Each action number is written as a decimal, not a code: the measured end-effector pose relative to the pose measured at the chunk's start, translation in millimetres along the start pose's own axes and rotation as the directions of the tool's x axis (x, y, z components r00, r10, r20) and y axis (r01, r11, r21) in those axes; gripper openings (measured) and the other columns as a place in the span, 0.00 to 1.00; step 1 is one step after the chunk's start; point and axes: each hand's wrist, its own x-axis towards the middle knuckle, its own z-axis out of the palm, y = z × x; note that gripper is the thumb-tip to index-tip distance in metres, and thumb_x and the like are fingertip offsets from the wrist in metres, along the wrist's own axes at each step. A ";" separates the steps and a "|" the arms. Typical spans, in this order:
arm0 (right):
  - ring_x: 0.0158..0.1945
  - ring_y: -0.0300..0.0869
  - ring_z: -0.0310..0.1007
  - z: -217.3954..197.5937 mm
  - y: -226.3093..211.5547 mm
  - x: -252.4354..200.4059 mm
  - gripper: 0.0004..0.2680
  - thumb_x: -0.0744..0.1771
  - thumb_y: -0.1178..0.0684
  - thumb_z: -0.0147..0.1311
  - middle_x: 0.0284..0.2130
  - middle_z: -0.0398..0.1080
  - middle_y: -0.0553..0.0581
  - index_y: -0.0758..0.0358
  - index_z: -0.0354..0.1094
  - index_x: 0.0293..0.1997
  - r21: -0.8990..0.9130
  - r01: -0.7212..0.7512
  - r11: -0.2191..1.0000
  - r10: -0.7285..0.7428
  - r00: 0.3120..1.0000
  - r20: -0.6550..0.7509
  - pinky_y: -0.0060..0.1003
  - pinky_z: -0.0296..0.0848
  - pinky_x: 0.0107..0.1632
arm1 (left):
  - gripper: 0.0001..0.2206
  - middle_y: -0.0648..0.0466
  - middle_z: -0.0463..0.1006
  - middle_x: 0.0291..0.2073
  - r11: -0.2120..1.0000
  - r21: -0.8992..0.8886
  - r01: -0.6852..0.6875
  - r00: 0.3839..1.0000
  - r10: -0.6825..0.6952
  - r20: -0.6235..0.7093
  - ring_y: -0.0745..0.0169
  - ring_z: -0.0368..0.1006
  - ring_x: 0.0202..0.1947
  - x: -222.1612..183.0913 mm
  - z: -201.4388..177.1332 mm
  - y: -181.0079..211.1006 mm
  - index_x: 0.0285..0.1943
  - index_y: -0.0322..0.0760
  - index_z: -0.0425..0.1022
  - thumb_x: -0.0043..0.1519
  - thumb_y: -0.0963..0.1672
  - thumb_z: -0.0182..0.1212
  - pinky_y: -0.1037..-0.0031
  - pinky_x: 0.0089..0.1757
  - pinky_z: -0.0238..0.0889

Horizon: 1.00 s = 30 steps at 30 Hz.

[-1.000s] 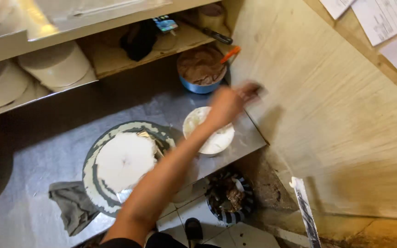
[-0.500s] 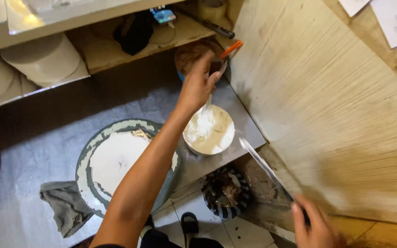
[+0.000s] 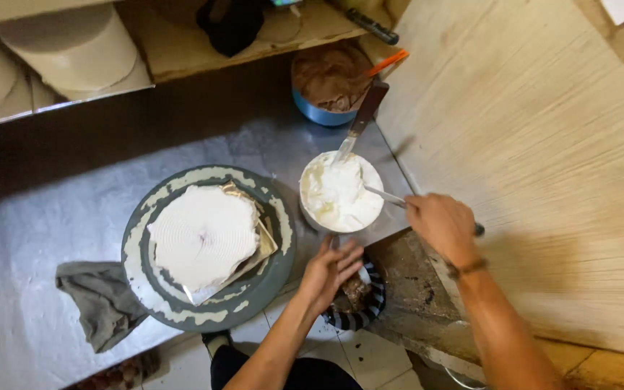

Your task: Apply frosting to a cake on a rotating turntable using a spatula.

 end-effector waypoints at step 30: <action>0.46 0.52 0.80 -14.6 20.0 -52.6 0.10 0.67 0.40 0.49 0.39 0.81 0.48 0.26 0.79 0.47 0.096 -0.003 0.995 0.006 0.999 -0.031 0.48 0.75 0.51 | 0.50 0.34 0.60 0.73 0.980 0.042 -0.193 0.981 0.192 0.030 0.34 0.60 0.71 12.4 -6.4 -14.2 0.83 0.58 0.22 0.58 0.35 0.54 0.48 0.62 0.61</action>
